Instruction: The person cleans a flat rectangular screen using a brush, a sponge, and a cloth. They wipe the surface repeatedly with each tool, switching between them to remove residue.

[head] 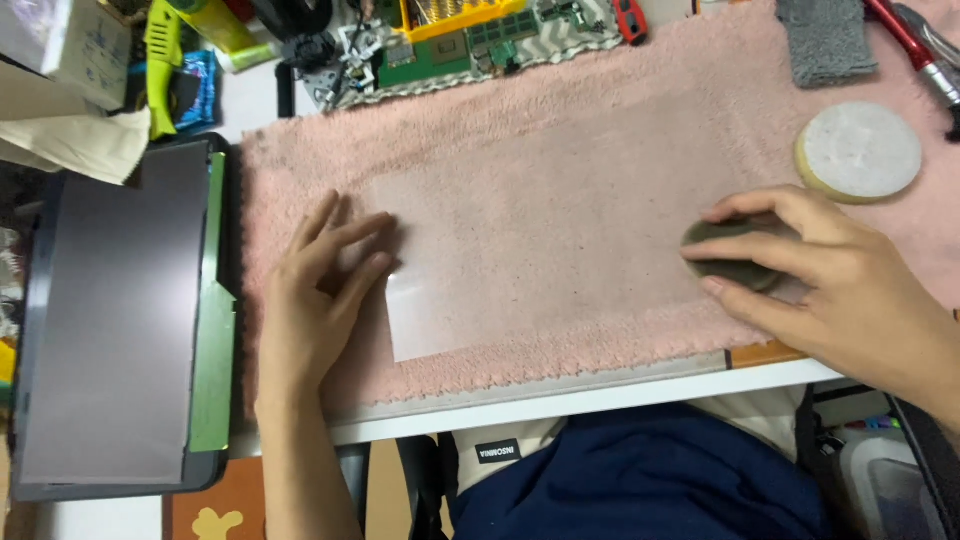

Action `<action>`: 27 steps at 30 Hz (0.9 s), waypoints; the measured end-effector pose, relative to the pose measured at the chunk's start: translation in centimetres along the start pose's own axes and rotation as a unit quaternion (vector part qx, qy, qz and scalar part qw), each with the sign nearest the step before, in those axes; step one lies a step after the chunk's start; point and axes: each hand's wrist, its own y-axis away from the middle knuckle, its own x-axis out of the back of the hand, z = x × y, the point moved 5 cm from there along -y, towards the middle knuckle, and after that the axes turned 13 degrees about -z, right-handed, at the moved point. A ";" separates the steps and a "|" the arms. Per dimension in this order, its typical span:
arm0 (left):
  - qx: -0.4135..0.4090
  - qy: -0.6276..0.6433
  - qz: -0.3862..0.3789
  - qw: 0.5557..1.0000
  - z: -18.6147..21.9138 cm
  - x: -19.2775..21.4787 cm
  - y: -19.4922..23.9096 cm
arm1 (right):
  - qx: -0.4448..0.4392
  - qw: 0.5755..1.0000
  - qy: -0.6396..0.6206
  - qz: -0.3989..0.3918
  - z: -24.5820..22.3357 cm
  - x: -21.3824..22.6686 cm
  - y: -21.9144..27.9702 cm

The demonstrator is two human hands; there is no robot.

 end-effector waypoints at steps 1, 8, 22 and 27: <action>-0.001 -0.003 0.002 1.000 0.1 0.3 0.3 | 0.003 1.000 -0.001 0.002 -1.0 -0.1 -0.8; 0.041 0.039 -0.151 0.987 0.2 0.9 1.7 | 0.180 0.982 -0.038 -0.046 -11.5 -5.9 -9.6; -0.009 -0.009 -0.153 0.988 -4.0 -0.7 1.4 | 0.180 0.983 0.034 0.013 -6.2 -4.0 -5.4; -0.022 0.023 -0.150 0.988 -3.8 -0.9 1.4 | -0.019 0.993 0.064 0.099 1.9 -0.4 -0.8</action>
